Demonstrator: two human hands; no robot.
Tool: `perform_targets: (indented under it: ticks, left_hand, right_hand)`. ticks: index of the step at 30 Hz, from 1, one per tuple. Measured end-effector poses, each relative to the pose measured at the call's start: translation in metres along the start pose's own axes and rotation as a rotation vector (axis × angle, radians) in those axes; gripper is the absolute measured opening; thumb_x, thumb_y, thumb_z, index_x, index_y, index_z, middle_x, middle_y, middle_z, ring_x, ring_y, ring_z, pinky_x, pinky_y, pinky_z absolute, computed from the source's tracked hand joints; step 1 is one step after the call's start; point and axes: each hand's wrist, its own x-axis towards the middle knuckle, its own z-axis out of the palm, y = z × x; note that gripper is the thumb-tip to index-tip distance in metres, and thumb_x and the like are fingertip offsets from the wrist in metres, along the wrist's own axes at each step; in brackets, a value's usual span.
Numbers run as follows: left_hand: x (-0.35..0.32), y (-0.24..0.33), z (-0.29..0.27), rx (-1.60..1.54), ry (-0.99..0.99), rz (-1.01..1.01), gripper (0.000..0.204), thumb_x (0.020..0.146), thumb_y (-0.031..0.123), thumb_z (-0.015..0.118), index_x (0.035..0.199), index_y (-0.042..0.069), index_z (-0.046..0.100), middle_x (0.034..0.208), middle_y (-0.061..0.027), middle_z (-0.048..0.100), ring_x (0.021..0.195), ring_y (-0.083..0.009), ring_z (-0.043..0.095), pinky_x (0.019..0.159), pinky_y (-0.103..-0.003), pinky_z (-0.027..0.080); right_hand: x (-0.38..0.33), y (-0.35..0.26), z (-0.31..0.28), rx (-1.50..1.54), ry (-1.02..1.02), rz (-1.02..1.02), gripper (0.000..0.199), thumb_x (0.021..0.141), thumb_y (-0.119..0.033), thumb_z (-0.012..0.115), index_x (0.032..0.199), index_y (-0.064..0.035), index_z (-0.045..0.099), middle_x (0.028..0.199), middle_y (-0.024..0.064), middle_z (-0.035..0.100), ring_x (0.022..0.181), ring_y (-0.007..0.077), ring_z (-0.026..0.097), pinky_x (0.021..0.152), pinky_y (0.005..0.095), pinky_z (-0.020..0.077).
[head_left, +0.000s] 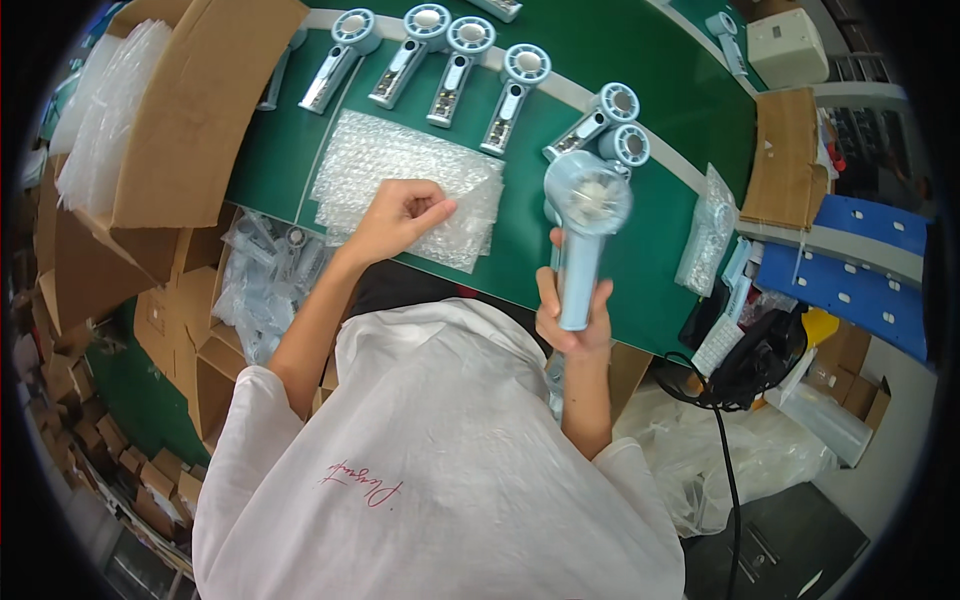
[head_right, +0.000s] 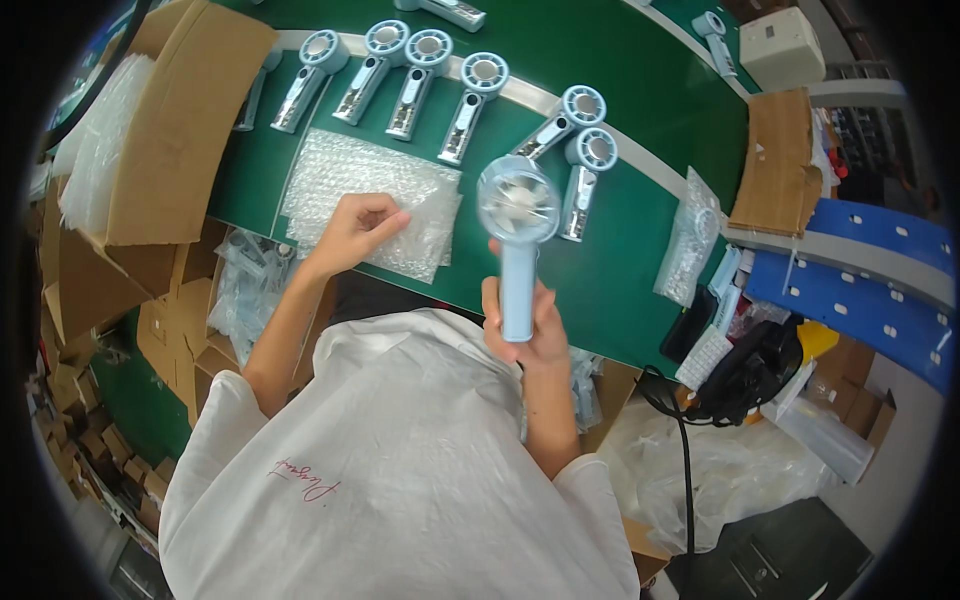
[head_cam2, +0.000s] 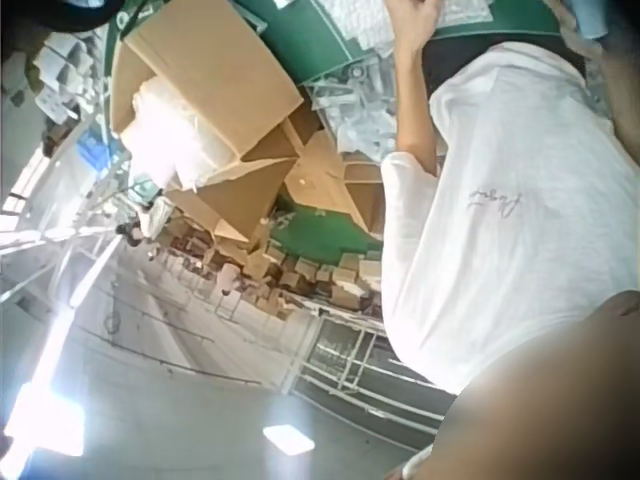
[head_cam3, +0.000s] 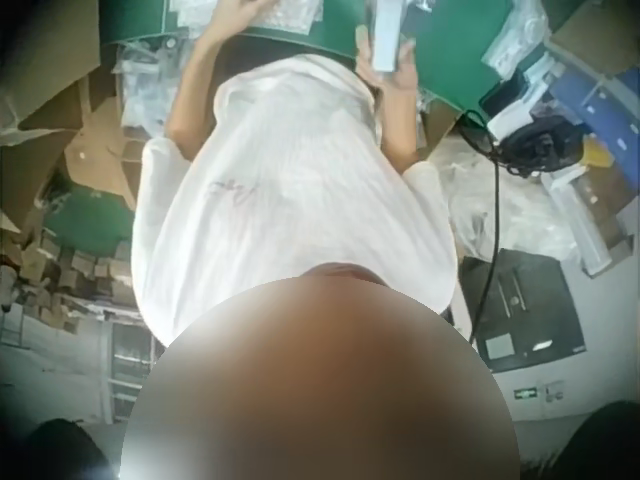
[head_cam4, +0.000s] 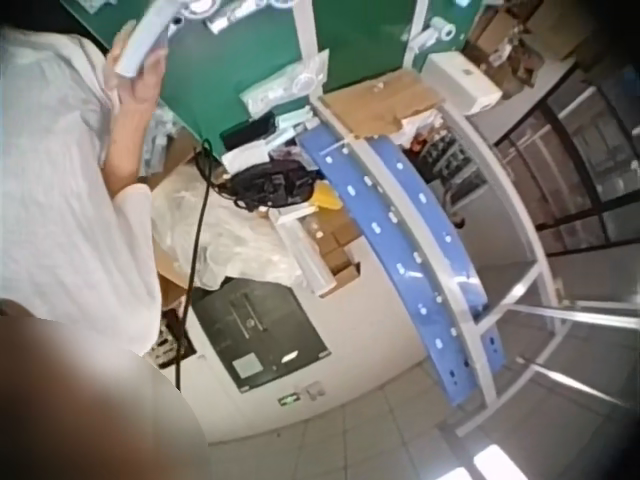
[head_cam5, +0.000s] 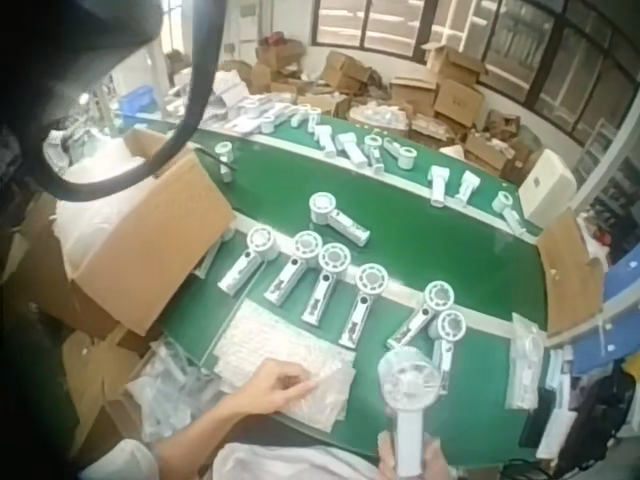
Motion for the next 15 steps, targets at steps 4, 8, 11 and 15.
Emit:
perform_targets:
  ticks: [4, 8, 11, 15]
  left_hand:
    - [0.001, -0.006, 0.000, -0.039, -0.057, 0.017, 0.023, 0.089, 0.009, 0.067, 0.068, 0.001, 0.062, 0.059, 0.0038, 0.048, 0.054, -0.0055, 0.038, 0.051, -0.020, 0.032]
    - [0.003, -0.003, -0.006, -0.055, -0.109, 0.001, 0.022, 0.089, 0.009, 0.065, 0.069, 0.002, 0.061, 0.061, 0.0039, 0.049, 0.055, -0.0054, 0.038, 0.052, -0.020, 0.032]
    - [0.005, -0.009, -0.009, -0.227, -0.073, -0.009, 0.021, 0.090, 0.010, 0.063, 0.070, 0.003, 0.061, 0.062, 0.0042, 0.048, 0.056, -0.0054, 0.037, 0.052, -0.020, 0.032]
    - [0.006, -0.006, -0.013, -0.262, -0.058, -0.041, 0.021, 0.091, 0.010, 0.061, 0.071, 0.004, 0.061, 0.063, 0.0047, 0.048, 0.058, -0.0047, 0.037, 0.053, -0.019, 0.031]
  right_hand:
    - [0.015, 0.018, 0.007, -0.729, 0.196, -0.123, 0.051, 0.094, -0.006, 0.056, 0.143, -0.0007, 0.043, 0.107, 0.0191, 0.057, 0.060, 0.0178, 0.055, 0.055, 0.0279, 0.0531]
    - [0.021, 0.039, 0.005, -1.171, 0.515, -0.240, 0.056, 0.089, 0.001, 0.061, 0.142, -0.0014, 0.042, 0.114, 0.0197, 0.061, 0.078, 0.0262, 0.063, 0.071, 0.0337, 0.0544]
    - [0.020, 0.038, -0.014, -1.810, 0.536, -0.276, 0.058, 0.087, 0.001, 0.063, 0.143, -0.0028, 0.046, 0.109, 0.0155, 0.062, 0.080, 0.0252, 0.061, 0.077, 0.0335, 0.0517]
    - [0.016, 0.044, -0.013, -2.088, 0.549, -0.239, 0.060, 0.086, 0.001, 0.064, 0.144, -0.0037, 0.047, 0.106, 0.0127, 0.063, 0.078, 0.0248, 0.060, 0.075, 0.0332, 0.0500]
